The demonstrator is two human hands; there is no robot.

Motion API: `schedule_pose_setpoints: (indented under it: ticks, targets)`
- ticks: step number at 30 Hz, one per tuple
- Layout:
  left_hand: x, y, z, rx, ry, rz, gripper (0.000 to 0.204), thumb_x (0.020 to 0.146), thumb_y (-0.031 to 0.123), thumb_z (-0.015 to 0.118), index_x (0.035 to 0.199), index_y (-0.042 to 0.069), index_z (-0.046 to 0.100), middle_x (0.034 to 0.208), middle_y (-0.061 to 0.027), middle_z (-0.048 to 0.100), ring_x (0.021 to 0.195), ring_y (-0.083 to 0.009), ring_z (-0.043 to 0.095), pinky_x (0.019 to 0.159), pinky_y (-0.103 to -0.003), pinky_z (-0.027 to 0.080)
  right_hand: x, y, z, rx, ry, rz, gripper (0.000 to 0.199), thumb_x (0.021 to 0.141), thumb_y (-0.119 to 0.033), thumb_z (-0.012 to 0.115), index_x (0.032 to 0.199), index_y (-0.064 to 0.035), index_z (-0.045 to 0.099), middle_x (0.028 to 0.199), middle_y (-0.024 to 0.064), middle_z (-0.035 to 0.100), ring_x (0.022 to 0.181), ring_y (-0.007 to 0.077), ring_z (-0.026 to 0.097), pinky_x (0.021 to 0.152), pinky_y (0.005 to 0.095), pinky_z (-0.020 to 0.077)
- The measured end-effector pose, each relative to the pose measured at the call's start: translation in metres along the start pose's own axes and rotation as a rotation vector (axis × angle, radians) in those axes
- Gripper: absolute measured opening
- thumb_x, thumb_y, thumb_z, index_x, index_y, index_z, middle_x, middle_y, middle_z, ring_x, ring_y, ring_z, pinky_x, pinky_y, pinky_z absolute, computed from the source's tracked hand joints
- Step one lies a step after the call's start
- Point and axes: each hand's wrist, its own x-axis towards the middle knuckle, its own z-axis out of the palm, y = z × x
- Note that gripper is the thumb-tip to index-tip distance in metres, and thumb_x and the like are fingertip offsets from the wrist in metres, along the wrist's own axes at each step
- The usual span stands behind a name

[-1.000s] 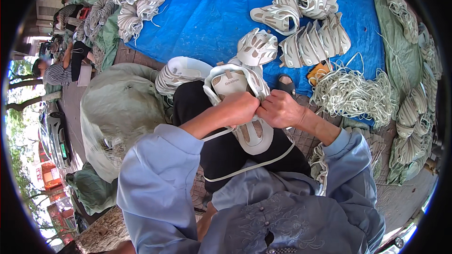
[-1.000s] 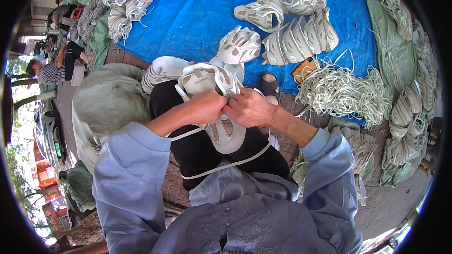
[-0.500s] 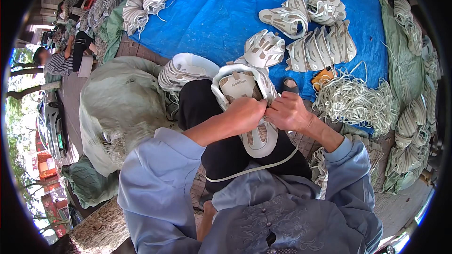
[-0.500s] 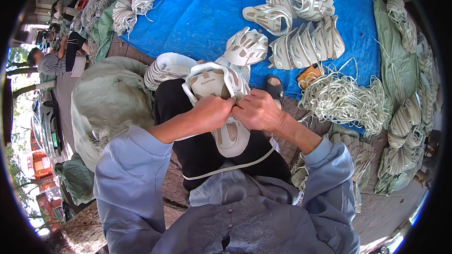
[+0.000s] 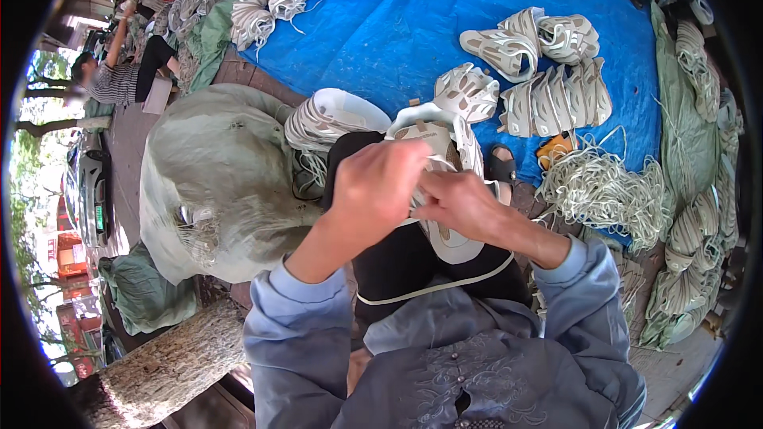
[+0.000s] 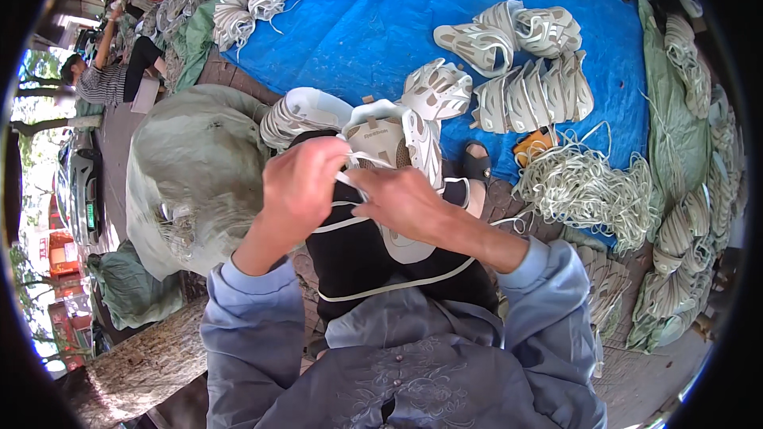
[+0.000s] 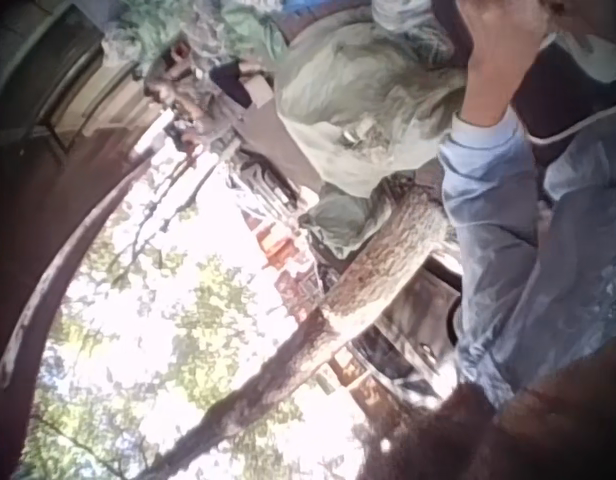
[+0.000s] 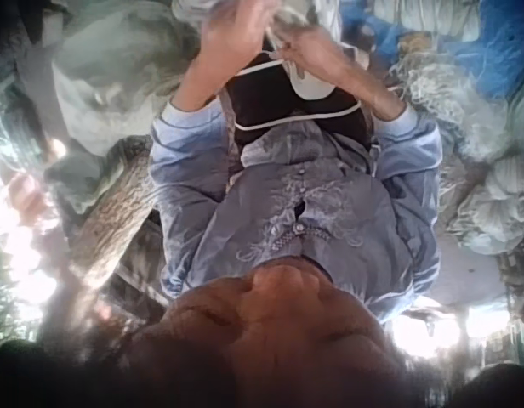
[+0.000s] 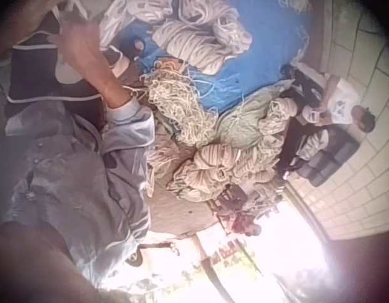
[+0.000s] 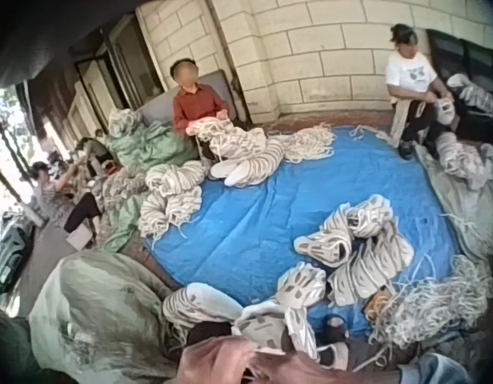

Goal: The person sits on the ground and laces a white sneaker resting on their leg. They thread a long white lace through the eyelets, pulling it tight and adjusting the loops to secure the shoe.

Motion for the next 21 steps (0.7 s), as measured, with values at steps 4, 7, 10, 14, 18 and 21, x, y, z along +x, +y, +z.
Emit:
schedule_pose_setpoints:
  ticks: [4, 7, 10, 14, 18, 21]
  targets:
    - [-0.002, 0.006, 0.014, -0.318, 0.035, -0.393, 0.004, 0.084, 0.004, 0.049, 0.087, 0.002, 0.052, 0.073, -0.0121, 0.062, 0.064, -0.0172, 0.062, 0.054, -0.024, 0.047, -0.005, 0.019, 0.002, 0.108, 0.143, 0.054, 0.021, 0.063, -0.007, 0.070, 0.081, -0.0018, 0.060, 0.068, 0.0095, 0.057, 0.058, 0.0214, 0.057, 0.056, 0.0309, 0.0466]
    - [-0.011, 0.004, 0.015, -0.540, 0.136, -0.606, 0.006, 0.085, 0.001, 0.046, 0.085, 0.001, 0.052, 0.074, -0.0092, 0.064, 0.066, -0.0123, 0.062, 0.055, -0.023, 0.047, -0.011, 0.022, -0.020, 0.187, 0.341, 0.106, 0.037, 0.061, -0.007, 0.072, 0.095, -0.0034, 0.059, 0.081, 0.0068, 0.058, 0.067, 0.0171, 0.055, 0.060, 0.0277, 0.0451]
    - [-0.004, 0.005, 0.016, -0.412, 0.133, -0.477, 0.006, 0.085, 0.002, 0.046, 0.085, 0.001, 0.052, 0.074, -0.0082, 0.064, 0.067, -0.0115, 0.062, 0.056, -0.023, 0.047, 0.003, 0.015, -0.013, 0.368, 0.066, 0.097, 0.055, 0.059, -0.014, 0.074, 0.109, -0.0051, 0.054, 0.096, 0.0053, 0.056, 0.080, 0.0161, 0.053, 0.065, 0.0258, 0.0451]
    - [0.005, 0.001, 0.021, -0.512, 0.129, -0.521, 0.006, 0.083, 0.002, 0.047, 0.083, 0.001, 0.053, 0.071, -0.0073, 0.063, 0.067, -0.0117, 0.062, 0.057, -0.023, 0.048, 0.003, 0.034, 0.017, 1.288, -0.088, 0.374, 0.025, 0.074, -0.019, 0.061, 0.091, -0.0007, 0.062, 0.061, 0.0048, 0.053, 0.051, 0.0131, 0.047, 0.046, 0.0243, 0.0353]
    - [-0.030, -0.021, 0.041, -1.055, 0.333, -0.864, 0.024, 0.084, 0.009, 0.050, 0.105, -0.001, 0.047, 0.092, -0.0134, 0.061, 0.084, -0.0161, 0.060, 0.068, -0.027, 0.048, 0.011, 0.055, 0.015, 1.502, 0.004, 0.335, 0.026, 0.079, -0.023, 0.058, 0.069, 0.0002, 0.058, 0.043, -0.0013, 0.033, 0.036, 0.0079, 0.026, 0.038, 0.0238, 0.0192]
    - [-0.067, 0.007, 0.052, -0.574, 0.094, -0.707, 0.039, 0.081, 0.016, 0.055, 0.112, -0.004, 0.042, 0.108, -0.0187, 0.053, 0.099, -0.0279, 0.053, 0.084, -0.034, 0.043, 0.031, 0.045, -0.002, 1.362, -0.022, 0.387, 0.026, 0.079, -0.024, 0.059, 0.068, 0.0000, 0.057, 0.043, -0.0019, 0.032, 0.035, 0.0075, 0.025, 0.037, 0.0245, 0.0185]
